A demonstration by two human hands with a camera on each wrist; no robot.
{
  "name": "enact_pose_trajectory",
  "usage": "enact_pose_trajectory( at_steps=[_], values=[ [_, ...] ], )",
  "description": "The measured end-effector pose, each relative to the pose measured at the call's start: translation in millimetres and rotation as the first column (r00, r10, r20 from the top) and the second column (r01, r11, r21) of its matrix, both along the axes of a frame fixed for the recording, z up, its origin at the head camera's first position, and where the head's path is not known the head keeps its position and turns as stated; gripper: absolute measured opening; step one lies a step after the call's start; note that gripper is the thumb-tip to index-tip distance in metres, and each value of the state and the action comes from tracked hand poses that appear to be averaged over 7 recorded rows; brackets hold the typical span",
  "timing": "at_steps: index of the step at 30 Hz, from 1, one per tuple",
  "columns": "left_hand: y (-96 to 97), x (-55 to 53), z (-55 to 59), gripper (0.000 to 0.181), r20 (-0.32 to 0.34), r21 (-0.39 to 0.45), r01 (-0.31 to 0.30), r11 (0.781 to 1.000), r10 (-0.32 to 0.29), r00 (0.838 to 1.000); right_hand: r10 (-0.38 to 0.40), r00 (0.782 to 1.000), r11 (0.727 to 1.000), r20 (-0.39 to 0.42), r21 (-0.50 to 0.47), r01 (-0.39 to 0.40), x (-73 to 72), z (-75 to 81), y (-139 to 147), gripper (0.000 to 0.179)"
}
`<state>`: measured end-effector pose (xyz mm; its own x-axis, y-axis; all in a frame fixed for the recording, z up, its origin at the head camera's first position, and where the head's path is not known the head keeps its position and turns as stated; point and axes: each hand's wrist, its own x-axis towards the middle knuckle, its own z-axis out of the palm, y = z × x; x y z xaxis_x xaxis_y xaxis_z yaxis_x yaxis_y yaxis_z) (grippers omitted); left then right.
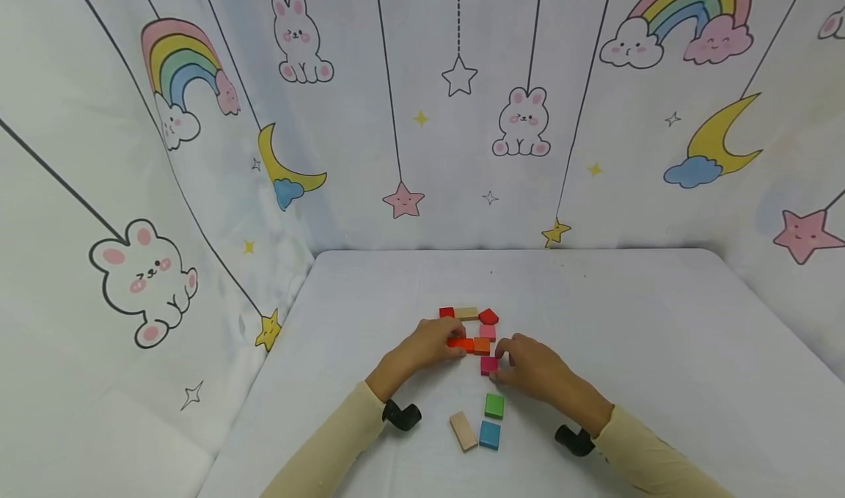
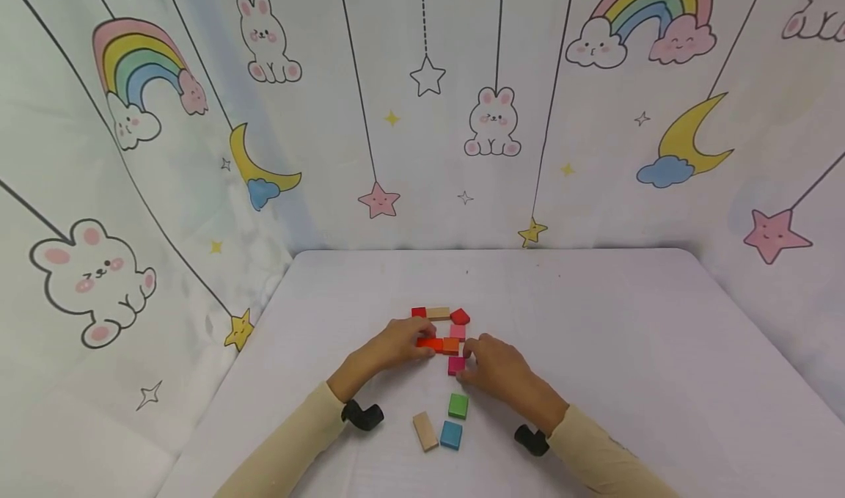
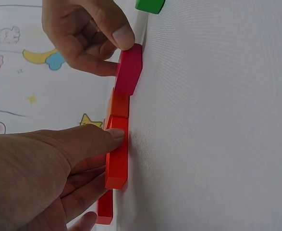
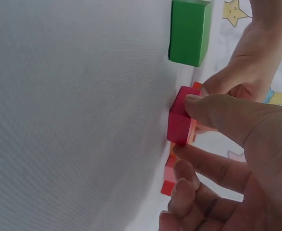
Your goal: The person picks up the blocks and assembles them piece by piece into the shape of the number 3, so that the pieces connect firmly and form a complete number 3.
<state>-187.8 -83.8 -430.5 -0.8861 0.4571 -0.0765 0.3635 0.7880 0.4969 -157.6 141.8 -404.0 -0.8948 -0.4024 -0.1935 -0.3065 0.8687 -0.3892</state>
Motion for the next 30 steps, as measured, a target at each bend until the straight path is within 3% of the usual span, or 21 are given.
enact_pose_trajectory(
  at_steps=[25, 30],
  values=[
    [0.5, 2.9, 5.8, 0.028, 0.024, 0.026, -0.019, 0.999, 0.018, 1.0, -0.003, 1.0, 0.999, -0.022, -0.038, 0.002, -5.8, -6.0, 1.8, 0.038],
    [0.3, 2.9, 5.1, 0.028, 0.027, 0.023, -0.018, 1.0, 0.017, 0.999, -0.002, 1.0, 0.999, -0.023, -0.037, 0.001, -2.0, -1.2, 3.0, 0.04]
  ],
)
